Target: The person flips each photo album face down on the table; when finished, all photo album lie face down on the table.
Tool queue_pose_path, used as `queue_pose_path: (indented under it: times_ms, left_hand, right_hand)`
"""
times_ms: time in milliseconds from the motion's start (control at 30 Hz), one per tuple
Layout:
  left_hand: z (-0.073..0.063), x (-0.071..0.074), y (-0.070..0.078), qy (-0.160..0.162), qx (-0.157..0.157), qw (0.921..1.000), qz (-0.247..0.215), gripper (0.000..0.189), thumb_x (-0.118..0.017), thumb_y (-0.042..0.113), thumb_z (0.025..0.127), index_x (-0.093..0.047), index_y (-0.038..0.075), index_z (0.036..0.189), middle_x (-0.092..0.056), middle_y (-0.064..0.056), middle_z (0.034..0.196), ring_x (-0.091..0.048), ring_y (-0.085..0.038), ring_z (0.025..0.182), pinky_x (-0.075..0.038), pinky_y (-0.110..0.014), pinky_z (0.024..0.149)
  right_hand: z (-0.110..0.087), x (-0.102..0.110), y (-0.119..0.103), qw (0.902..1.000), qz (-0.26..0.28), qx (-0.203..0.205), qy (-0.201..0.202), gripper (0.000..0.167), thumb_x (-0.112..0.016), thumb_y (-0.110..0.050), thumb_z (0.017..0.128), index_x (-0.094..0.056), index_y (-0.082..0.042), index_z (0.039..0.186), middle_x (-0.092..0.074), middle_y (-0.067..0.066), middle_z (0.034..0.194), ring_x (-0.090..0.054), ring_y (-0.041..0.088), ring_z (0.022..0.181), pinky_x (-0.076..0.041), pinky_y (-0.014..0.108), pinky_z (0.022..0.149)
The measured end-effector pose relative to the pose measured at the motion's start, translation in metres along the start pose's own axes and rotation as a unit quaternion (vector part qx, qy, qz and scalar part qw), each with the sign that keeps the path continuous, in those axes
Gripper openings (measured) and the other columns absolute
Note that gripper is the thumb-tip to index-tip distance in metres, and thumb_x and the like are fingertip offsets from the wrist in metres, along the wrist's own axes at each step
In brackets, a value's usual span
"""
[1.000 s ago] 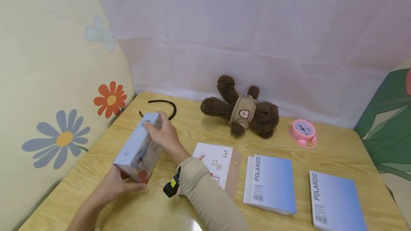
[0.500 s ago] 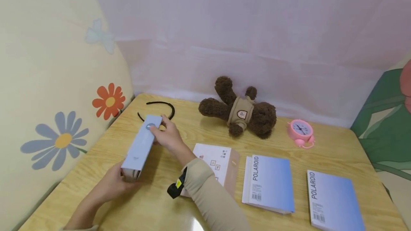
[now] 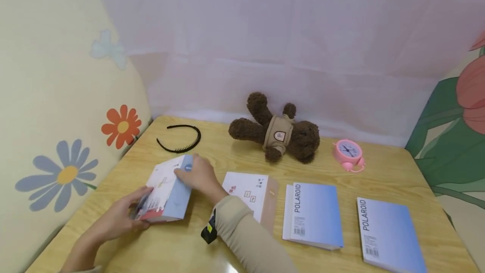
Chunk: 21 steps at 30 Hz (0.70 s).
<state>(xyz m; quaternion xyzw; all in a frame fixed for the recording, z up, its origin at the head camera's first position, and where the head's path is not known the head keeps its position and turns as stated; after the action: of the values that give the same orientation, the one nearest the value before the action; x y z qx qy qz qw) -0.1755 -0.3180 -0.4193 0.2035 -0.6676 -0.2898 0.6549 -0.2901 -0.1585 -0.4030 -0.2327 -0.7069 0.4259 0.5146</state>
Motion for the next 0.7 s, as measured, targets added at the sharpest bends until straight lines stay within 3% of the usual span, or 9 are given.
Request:
queue_pose_path:
  times_ms: [33,67,167,267,333,500,567,633,700]
  left_hand:
    - [-0.001,0.001,-0.001,0.003,-0.006,1.0,0.006,0.087,-0.089,-0.002,0.06,-0.05,-0.009,0.138,-0.035,-0.041,0.144,-0.034,-0.061,0.13,-0.031,-0.069,0.103]
    - [-0.002,0.003,-0.001,0.008,-0.01,0.9999,0.008,0.086,-0.088,-0.004,0.06,-0.052,-0.008,0.137,-0.036,-0.042,0.143,-0.034,-0.061,0.13,-0.031,-0.069,0.103]
    - [-0.001,0.005,-0.003,0.011,-0.018,0.9996,0.017,0.082,-0.085,-0.007,0.06,-0.054,-0.005,0.136,-0.035,-0.041,0.144,-0.034,-0.062,0.129,-0.03,-0.071,0.102]
    - [0.001,0.006,-0.002,0.012,-0.031,0.9985,0.044,0.078,-0.082,-0.009,0.062,-0.056,-0.005,0.135,-0.036,-0.041,0.143,-0.036,-0.063,0.127,-0.031,-0.071,0.101]
    - [0.004,0.007,-0.002,0.008,-0.031,0.9976,0.061,0.076,-0.08,-0.009,0.063,-0.056,-0.005,0.135,-0.036,-0.041,0.144,-0.036,-0.063,0.127,-0.032,-0.071,0.101]
    - [0.011,0.005,0.002,-0.045,-0.018,0.9972,0.057,0.091,-0.09,0.003,0.058,-0.051,-0.006,0.139,-0.028,-0.043,0.147,-0.029,-0.064,0.13,-0.029,-0.074,0.101]
    - [0.012,0.006,0.012,-0.065,-0.027,0.9968,0.037,0.103,-0.095,0.013,0.056,-0.045,-0.005,0.144,-0.022,-0.042,0.15,-0.023,-0.064,0.132,-0.028,-0.075,0.1]
    - [0.015,0.01,0.028,-0.072,-0.05,0.996,0.016,0.109,-0.096,0.024,0.058,-0.04,-0.001,0.148,-0.017,-0.04,0.153,-0.017,-0.063,0.136,-0.026,-0.077,0.1]
    - [0.02,0.014,0.05,-0.065,-0.091,0.9937,0.005,0.108,-0.093,0.029,0.065,-0.035,0.003,0.152,-0.015,-0.037,0.156,-0.015,-0.061,0.138,-0.025,-0.078,0.099]
  right_hand:
    - [-0.001,-0.004,0.002,0.9997,-0.022,-0.005,-0.005,0.083,-0.07,-0.039,0.091,-0.032,-0.001,0.154,-0.051,0.019,0.143,-0.059,0.026,0.113,-0.051,0.038,0.096]
    - [0.0,-0.008,0.004,0.9993,-0.034,-0.009,-0.012,0.085,-0.072,-0.04,0.09,-0.033,-0.001,0.153,-0.054,0.019,0.139,-0.06,0.027,0.113,-0.051,0.038,0.095]
    - [-0.001,-0.016,0.012,0.997,-0.066,-0.023,-0.035,0.086,-0.073,-0.041,0.089,-0.031,-0.002,0.153,-0.058,0.021,0.131,-0.068,0.027,0.095,-0.057,0.036,0.081]
    - [-0.003,-0.021,0.019,0.9938,-0.088,-0.034,-0.059,0.088,-0.072,-0.041,0.09,-0.029,0.001,0.154,-0.064,0.02,0.111,-0.063,0.021,0.059,-0.055,0.031,0.053]
    - [-0.005,-0.023,0.023,0.992,-0.1,-0.038,-0.067,0.091,-0.07,-0.044,0.09,-0.025,0.001,0.155,-0.063,0.021,0.116,-0.059,0.018,0.057,-0.052,0.029,0.053]
    - [-0.003,-0.024,0.029,0.9928,-0.092,-0.039,-0.066,0.09,-0.068,-0.044,0.092,-0.023,-0.001,0.156,-0.062,0.021,0.118,-0.051,0.017,0.048,-0.048,0.03,0.047]
    - [-0.003,-0.02,0.027,0.9919,-0.107,-0.033,-0.062,0.088,-0.064,-0.048,0.093,-0.024,-0.003,0.157,-0.062,0.02,0.123,-0.06,0.02,0.059,-0.053,0.033,0.057]
    - [-0.004,-0.013,0.021,0.9893,-0.135,-0.017,-0.054,0.084,-0.059,-0.052,0.095,-0.026,-0.006,0.157,-0.062,0.017,0.128,-0.068,0.025,0.084,-0.057,0.039,0.073]
    - [-0.004,-0.002,0.014,0.9853,-0.166,0.005,-0.043,0.08,-0.053,-0.056,0.096,-0.029,-0.01,0.157,-0.056,0.015,0.139,-0.061,0.029,0.115,-0.052,0.045,0.092]
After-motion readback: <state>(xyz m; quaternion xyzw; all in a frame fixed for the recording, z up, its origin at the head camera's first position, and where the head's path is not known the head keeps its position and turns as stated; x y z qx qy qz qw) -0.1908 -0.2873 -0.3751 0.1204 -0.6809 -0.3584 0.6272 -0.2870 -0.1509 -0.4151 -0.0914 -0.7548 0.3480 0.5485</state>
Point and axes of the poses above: each hand's wrist, its own z-axis towards the middle knuckle, its own x-axis out of the back of the hand, y = z × x, the point moved 10 cm from there along z, towards the middle knuckle
